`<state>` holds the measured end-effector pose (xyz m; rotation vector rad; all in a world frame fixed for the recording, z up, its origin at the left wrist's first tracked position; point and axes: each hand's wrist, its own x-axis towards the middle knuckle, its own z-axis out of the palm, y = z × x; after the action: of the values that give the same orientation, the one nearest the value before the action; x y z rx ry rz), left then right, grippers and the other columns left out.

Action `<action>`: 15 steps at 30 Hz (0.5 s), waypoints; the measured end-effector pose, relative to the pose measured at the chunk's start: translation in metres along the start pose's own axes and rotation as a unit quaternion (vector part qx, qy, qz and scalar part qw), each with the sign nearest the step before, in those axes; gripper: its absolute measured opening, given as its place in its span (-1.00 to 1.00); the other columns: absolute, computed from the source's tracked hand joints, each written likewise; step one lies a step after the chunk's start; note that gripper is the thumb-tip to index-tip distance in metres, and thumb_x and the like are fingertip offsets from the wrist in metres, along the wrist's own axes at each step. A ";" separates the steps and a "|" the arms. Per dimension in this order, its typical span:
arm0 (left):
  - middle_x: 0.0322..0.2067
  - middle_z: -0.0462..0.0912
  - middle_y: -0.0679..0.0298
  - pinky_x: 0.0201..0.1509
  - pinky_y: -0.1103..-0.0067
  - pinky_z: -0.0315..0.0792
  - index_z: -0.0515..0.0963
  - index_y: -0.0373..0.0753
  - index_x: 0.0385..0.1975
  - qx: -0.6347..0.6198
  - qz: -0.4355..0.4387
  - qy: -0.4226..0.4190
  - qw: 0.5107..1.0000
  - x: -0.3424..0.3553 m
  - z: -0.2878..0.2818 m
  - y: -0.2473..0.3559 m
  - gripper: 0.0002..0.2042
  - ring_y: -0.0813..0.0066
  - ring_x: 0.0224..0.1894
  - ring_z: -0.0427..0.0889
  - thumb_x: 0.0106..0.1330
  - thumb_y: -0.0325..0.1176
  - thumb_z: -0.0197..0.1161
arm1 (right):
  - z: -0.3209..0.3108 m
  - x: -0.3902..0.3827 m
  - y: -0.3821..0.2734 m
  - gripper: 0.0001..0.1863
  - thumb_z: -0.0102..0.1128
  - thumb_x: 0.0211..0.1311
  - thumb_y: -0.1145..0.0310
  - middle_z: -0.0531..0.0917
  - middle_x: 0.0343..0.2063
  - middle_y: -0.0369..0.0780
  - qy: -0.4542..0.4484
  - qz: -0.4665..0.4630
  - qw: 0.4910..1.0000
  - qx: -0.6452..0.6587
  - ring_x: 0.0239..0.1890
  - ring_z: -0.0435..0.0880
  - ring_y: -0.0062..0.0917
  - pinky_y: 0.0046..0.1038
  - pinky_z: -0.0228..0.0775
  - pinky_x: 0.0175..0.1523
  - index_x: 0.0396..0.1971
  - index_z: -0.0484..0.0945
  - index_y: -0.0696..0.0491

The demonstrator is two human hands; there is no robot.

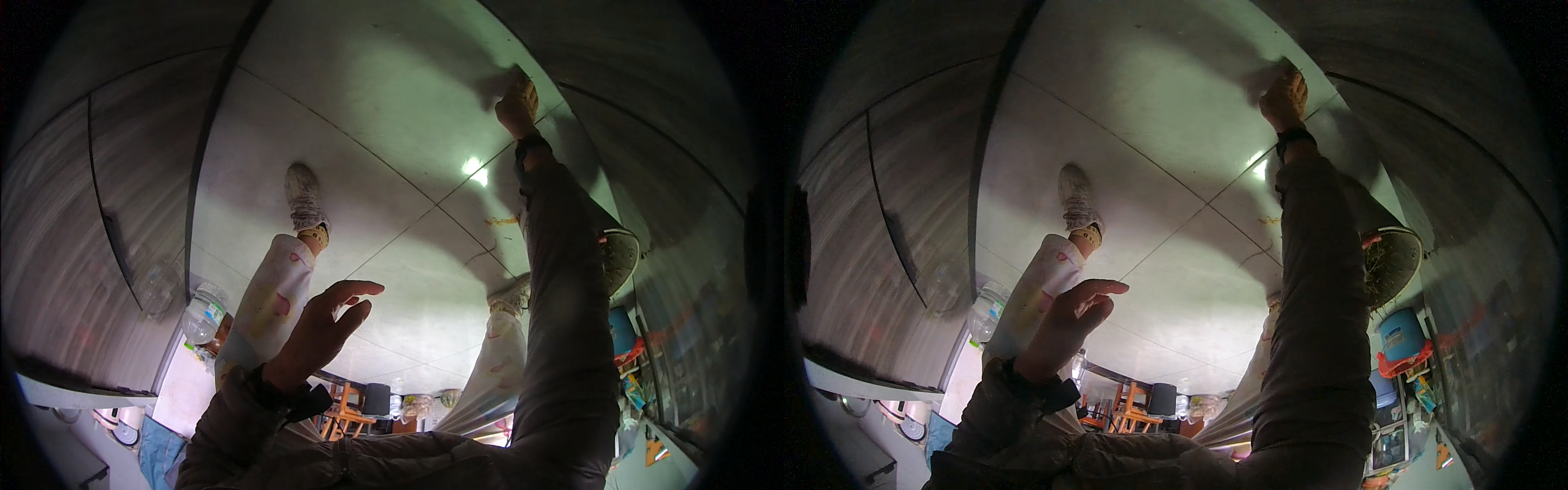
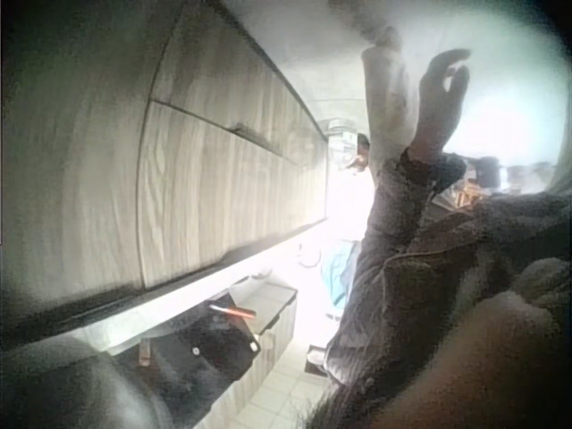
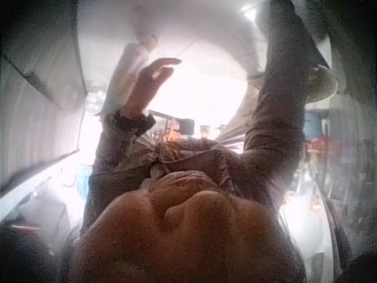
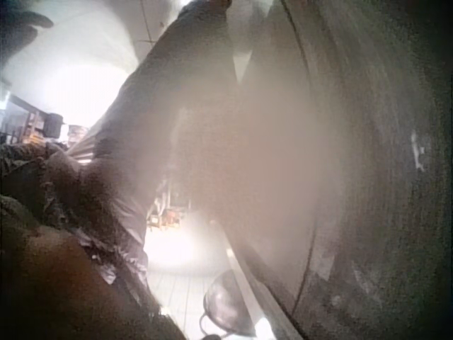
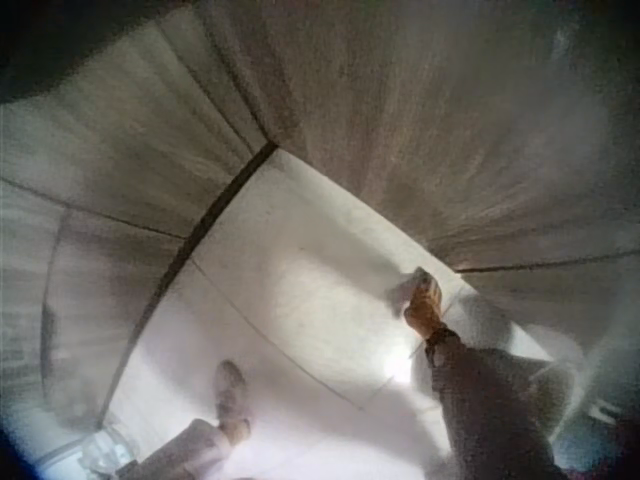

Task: The person washes hands under running water, then wipes the kitchen floor with a cloth. They return to the sink to wash hands again, wipe the countertop, and rinse the cloth under the tap before placing it back on the counter.

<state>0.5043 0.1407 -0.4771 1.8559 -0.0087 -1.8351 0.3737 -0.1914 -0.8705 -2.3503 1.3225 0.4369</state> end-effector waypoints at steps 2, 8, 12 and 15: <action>-0.39 0.44 0.46 -0.17 0.70 0.24 0.52 -0.23 0.05 -0.005 -0.001 0.003 1.000 0.001 0.001 0.002 -0.73 0.74 -0.32 0.31 0.42 -0.33 0.06 | -0.002 -0.008 -0.005 -0.29 0.11 0.20 0.34 0.24 0.19 -0.01 0.013 -0.025 0.999 -0.030 0.31 0.16 -0.17 -0.22 -0.02 0.40 0.29 0.03 0.22; -0.36 0.48 0.45 -0.15 0.68 0.25 0.52 -0.23 0.05 0.020 0.003 0.005 1.000 0.000 0.003 0.000 -0.72 0.73 -0.32 0.32 0.44 -0.31 0.05 | -0.006 -0.033 -0.012 -0.48 0.03 0.26 0.39 0.39 0.08 -0.02 0.037 -0.057 0.996 -0.049 0.16 0.36 -0.13 -0.25 0.23 0.29 0.20 0.25 0.22; -0.31 0.50 0.43 -0.11 0.67 0.27 0.51 -0.22 0.06 0.008 0.027 0.005 1.000 0.003 0.006 -0.010 -0.72 0.72 -0.30 0.35 0.44 -0.30 0.06 | 0.006 -0.038 -0.010 -0.60 -0.15 0.38 0.34 0.45 0.02 -0.06 0.053 0.107 0.970 0.211 0.07 0.43 -0.18 -0.25 0.36 0.18 0.15 0.35 0.13; -0.29 0.52 0.39 -0.06 0.66 0.29 0.51 -0.20 0.07 0.010 -0.016 -0.008 1.000 0.000 0.005 -0.015 -0.71 0.70 -0.26 0.39 0.43 -0.28 0.08 | 0.022 -0.037 0.003 -0.64 -0.18 0.40 0.29 0.47 0.01 -0.07 0.130 -0.045 0.990 -0.029 0.09 0.43 -0.22 -0.29 0.29 0.21 0.06 0.39 0.15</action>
<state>0.4945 0.1519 -0.4822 1.8655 -0.0039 -1.8780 0.3510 -0.1551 -0.8737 -2.5723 1.3231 0.1470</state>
